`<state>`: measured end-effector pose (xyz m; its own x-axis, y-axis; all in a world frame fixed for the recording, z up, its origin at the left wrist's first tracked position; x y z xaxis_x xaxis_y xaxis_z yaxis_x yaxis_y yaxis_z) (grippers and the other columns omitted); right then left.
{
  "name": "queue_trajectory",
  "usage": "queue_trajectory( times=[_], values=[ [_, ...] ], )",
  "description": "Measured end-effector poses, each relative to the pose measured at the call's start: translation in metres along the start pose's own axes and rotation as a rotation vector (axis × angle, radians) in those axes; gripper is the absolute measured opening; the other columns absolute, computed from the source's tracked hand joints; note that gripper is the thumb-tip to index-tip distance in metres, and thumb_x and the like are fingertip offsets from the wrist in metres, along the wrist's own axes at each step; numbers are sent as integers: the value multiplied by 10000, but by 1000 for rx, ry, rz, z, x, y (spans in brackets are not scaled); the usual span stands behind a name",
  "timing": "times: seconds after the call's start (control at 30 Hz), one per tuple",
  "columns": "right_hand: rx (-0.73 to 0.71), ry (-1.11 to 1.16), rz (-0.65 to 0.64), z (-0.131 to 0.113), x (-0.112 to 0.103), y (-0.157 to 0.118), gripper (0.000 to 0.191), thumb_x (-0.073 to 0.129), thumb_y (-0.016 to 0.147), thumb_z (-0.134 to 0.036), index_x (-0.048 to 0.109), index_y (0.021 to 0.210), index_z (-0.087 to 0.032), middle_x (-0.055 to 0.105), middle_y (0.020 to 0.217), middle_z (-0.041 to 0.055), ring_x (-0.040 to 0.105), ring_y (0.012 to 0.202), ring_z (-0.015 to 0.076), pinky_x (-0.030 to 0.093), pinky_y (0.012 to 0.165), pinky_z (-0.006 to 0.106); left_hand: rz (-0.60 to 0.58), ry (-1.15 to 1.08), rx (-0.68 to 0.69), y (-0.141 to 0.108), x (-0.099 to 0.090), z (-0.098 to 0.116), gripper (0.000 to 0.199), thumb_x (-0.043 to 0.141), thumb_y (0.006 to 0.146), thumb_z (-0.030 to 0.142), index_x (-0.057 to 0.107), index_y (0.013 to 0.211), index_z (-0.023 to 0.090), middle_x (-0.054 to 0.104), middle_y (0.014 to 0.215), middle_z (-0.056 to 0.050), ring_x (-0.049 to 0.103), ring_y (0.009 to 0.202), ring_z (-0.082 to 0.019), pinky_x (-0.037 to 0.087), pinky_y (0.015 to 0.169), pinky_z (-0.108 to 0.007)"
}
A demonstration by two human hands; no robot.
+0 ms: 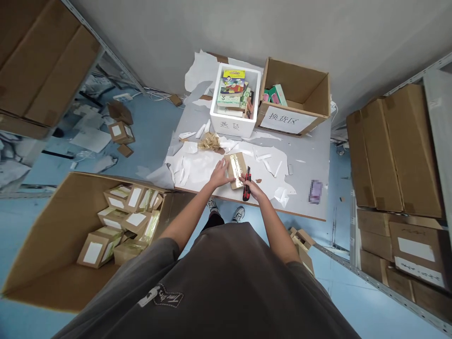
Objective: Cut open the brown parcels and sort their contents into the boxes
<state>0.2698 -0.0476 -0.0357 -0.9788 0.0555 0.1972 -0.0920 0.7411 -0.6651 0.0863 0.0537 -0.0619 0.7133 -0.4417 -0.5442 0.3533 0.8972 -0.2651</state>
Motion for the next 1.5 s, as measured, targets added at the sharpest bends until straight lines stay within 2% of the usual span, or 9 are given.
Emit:
queue_trajectory(
  times=[0.1,0.17,0.27,0.57,0.8,1.1,1.2,1.4,1.5],
  values=[
    [-2,-50,37,-17,-9,7,492,649,919,-312,651,1404,-227,840,1052,71,812,1014,257,651,898,374,-189,151,39,26,7,13,1474,1060,551,570,303,1742,144,126,1842,-235,-49,1712,-466,103,1384,-587],
    [-1,-121,94,-31,-14,18,413,608,1005,-398,628,1373,-210,778,788,27,766,678,237,664,727,379,-234,206,11,39,11,13,1547,1074,518,576,261,1754,128,118,1831,-275,-57,1710,-472,83,1378,-613],
    [-6,-288,187,-53,-15,43,420,553,1074,-513,560,1391,-237,675,639,-33,668,508,234,648,623,411,-253,256,8,51,16,12,1570,1098,489,498,256,1763,133,134,1824,-285,-66,1707,-475,40,1374,-631],
    [-114,-829,360,-99,-8,120,252,708,1020,-430,698,1175,-231,783,987,123,738,1110,348,545,1016,433,-217,358,-69,77,34,12,1516,1089,540,423,248,1771,144,90,1848,-230,-147,1691,-491,18,1365,-668],
    [-58,-1048,337,-98,-8,131,308,600,1078,-430,694,1260,-200,781,1142,185,709,1186,383,518,1046,463,-200,283,-112,82,40,4,1489,1099,526,420,299,1763,204,80,1860,-180,-181,1678,-508,63,1351,-722],
    [-84,-931,310,-86,-2,131,386,631,1046,-498,661,1307,-216,774,1220,174,668,1291,391,532,1071,481,-235,348,-176,84,44,9,1437,1053,611,331,232,1781,179,57,1857,-194,-138,1696,-479,91,1358,-697],
    [-54,-973,295,-91,-2,137,393,684,1014,-485,680,1293,-208,787,1179,184,720,1218,395,555,1043,482,-223,294,-183,85,41,9,1452,1055,607,371,223,1783,184,62,1855,-206,-171,1689,-483,89,1351,-713],
    [100,-825,212,-81,-2,143,349,919,788,-370,768,1040,-182,728,687,126,803,857,394,640,830,476,-221,294,-187,84,37,8,1497,1068,581,451,212,1785,210,56,1853,-221,-172,1682,-507,108,1334,-743],
    [148,-832,239,-73,-3,135,310,955,718,-302,762,935,-193,696,628,112,802,793,396,659,751,481,-235,366,-198,82,35,9,1489,1076,571,430,230,1781,231,57,1857,-201,-157,1681,-519,98,1326,-759]
  ],
)
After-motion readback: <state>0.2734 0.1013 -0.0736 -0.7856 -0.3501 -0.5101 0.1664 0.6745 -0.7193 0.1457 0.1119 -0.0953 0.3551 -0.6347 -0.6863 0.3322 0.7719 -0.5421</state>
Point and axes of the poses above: each hand's wrist, its own y-axis towards the middle knuckle, its own x-axis out of the palm, z = x × y, the point moved 8 cm from there along y, towards the middle knuckle
